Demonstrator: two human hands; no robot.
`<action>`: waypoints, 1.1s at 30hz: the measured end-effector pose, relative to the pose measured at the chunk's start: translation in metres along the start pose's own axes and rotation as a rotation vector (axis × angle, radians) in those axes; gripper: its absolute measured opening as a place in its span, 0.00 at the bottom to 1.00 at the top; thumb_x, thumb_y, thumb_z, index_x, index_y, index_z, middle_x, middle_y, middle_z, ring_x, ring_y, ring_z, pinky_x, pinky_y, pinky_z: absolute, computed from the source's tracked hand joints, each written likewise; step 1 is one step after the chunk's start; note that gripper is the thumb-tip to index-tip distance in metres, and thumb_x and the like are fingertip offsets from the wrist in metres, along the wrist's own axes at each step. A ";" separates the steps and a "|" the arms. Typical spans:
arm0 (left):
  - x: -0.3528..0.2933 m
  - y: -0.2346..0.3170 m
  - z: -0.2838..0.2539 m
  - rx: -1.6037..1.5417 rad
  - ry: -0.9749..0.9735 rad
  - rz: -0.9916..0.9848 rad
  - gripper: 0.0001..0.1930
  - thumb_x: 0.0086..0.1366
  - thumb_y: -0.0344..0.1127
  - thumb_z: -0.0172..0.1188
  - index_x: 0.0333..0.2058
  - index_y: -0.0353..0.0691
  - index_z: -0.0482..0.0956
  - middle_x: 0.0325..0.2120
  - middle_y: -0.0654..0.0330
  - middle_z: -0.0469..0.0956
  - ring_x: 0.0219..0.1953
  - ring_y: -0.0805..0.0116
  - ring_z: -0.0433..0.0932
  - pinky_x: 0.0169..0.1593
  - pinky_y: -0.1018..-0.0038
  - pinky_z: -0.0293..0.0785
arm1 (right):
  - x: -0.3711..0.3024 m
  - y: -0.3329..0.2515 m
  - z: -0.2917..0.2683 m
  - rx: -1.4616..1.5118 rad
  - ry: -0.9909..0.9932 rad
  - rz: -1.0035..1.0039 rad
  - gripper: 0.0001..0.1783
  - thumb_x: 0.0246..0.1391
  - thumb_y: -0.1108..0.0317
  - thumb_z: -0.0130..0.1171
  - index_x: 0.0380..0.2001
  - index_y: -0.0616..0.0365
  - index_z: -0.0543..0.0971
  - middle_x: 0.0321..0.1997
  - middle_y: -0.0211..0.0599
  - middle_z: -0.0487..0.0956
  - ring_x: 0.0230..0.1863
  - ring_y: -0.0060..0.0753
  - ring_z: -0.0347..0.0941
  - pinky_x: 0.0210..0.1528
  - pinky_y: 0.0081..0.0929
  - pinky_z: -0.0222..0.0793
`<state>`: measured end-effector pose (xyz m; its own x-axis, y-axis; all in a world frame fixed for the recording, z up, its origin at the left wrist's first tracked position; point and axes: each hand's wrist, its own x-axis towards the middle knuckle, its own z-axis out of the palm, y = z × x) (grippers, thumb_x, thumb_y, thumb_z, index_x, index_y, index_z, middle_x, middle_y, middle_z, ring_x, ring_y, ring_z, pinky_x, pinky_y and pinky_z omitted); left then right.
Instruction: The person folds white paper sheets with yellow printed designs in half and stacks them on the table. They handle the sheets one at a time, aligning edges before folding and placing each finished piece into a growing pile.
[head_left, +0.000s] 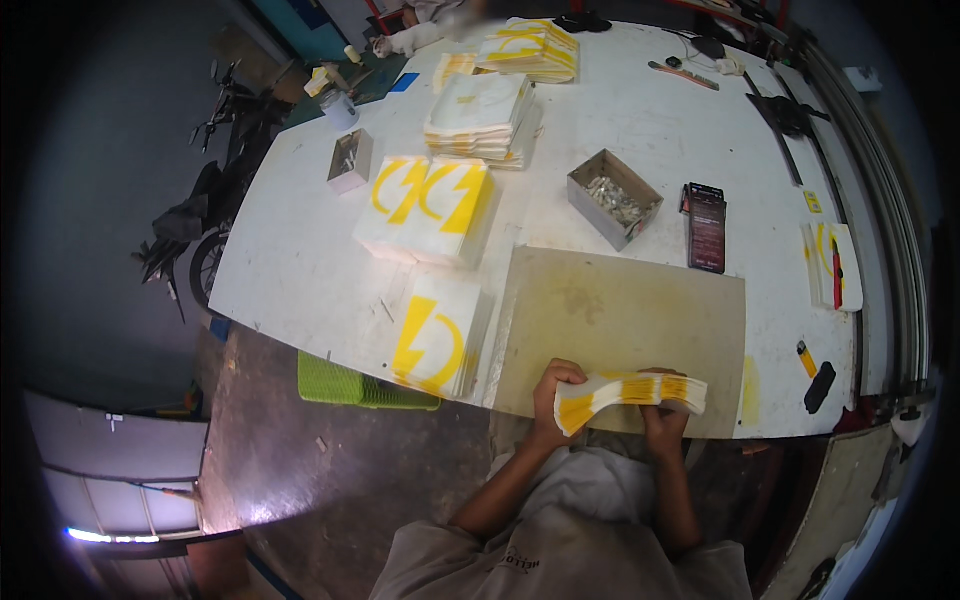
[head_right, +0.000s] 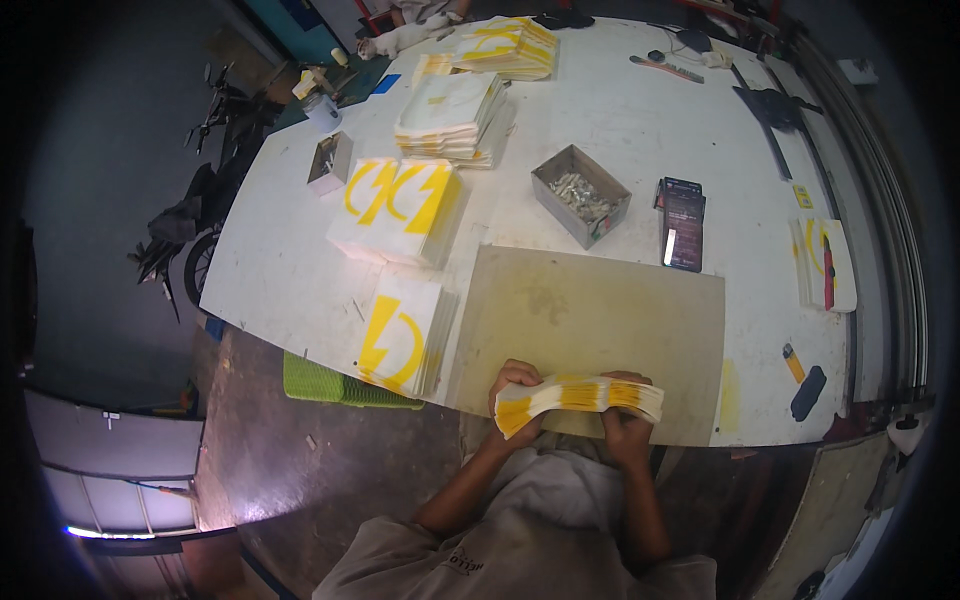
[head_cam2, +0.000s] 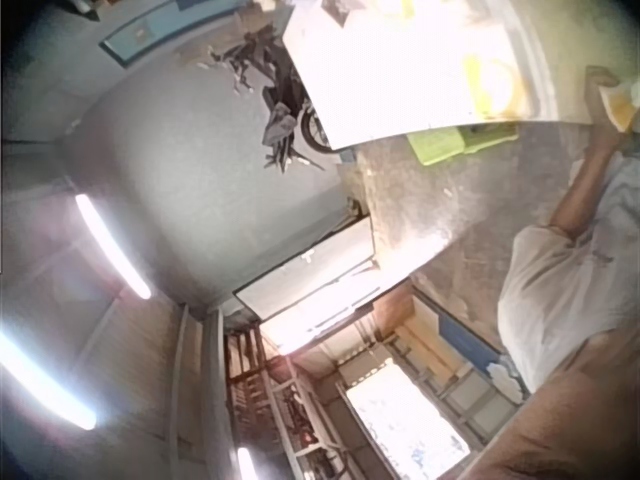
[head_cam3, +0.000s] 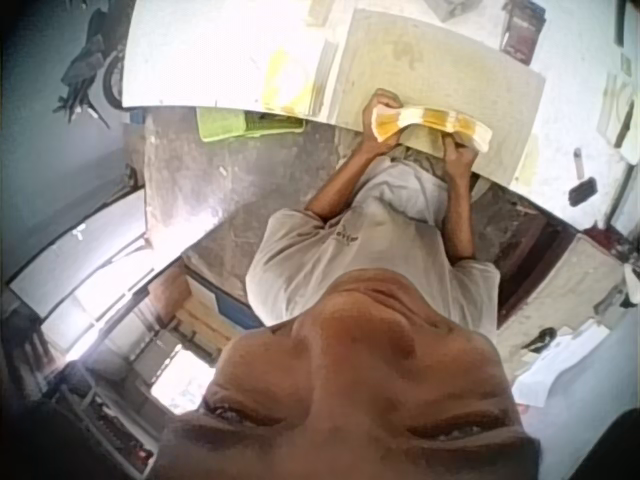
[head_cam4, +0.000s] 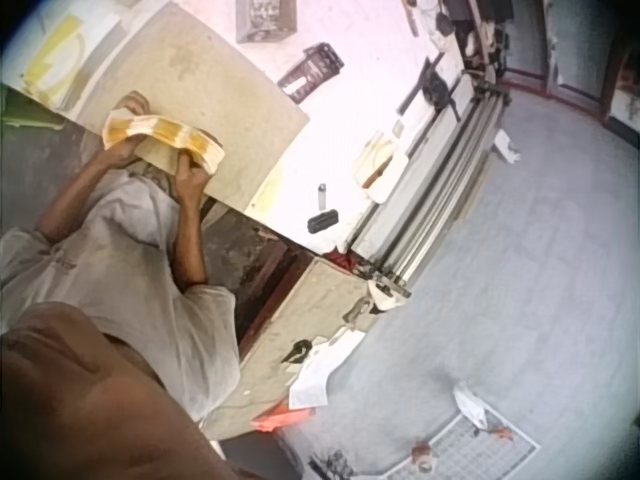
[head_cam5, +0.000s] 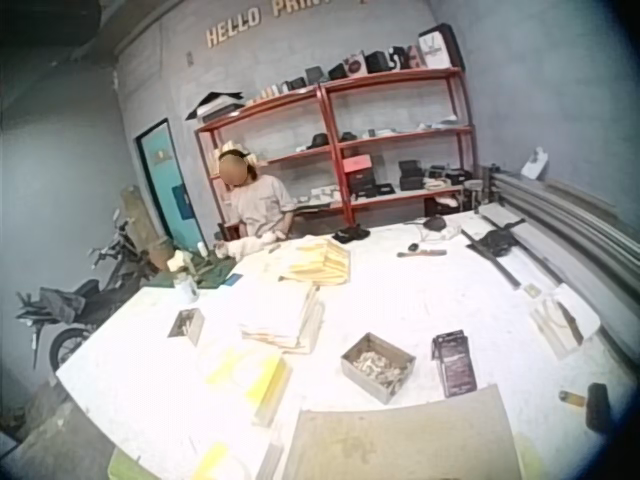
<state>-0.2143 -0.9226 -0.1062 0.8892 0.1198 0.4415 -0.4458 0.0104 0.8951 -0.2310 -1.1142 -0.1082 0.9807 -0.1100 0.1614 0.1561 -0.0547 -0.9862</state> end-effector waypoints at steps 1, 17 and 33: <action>0.000 0.001 0.000 -0.010 -0.005 0.003 0.19 0.52 0.26 0.70 0.38 0.36 0.68 0.35 0.53 0.72 0.35 0.65 0.74 0.41 0.74 0.71 | -0.001 0.002 -0.001 -0.020 -0.004 -0.005 0.17 0.49 0.81 0.59 0.44 0.63 0.75 0.45 0.38 0.76 0.48 0.33 0.73 0.53 0.30 0.68; 0.004 0.002 -0.002 -0.052 -0.016 -0.135 0.18 0.52 0.20 0.69 0.37 0.36 0.68 0.34 0.56 0.72 0.34 0.67 0.73 0.42 0.76 0.70 | -0.011 0.022 -0.004 0.032 0.060 0.138 0.18 0.52 0.78 0.64 0.47 0.65 0.74 0.45 0.36 0.78 0.46 0.30 0.75 0.52 0.29 0.70; 0.006 0.005 -0.002 -0.039 -0.050 -0.113 0.18 0.53 0.17 0.68 0.36 0.38 0.68 0.36 0.58 0.70 0.35 0.72 0.71 0.42 0.77 0.69 | -0.008 0.014 -0.004 0.039 0.076 0.172 0.15 0.52 0.77 0.64 0.44 0.65 0.77 0.42 0.35 0.79 0.43 0.29 0.76 0.49 0.28 0.71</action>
<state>-0.2114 -0.9200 -0.0992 0.9375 0.0660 0.3416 -0.3455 0.0599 0.9365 -0.2371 -1.1176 -0.1233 0.9818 -0.1896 -0.0090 -0.0074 0.0095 -0.9999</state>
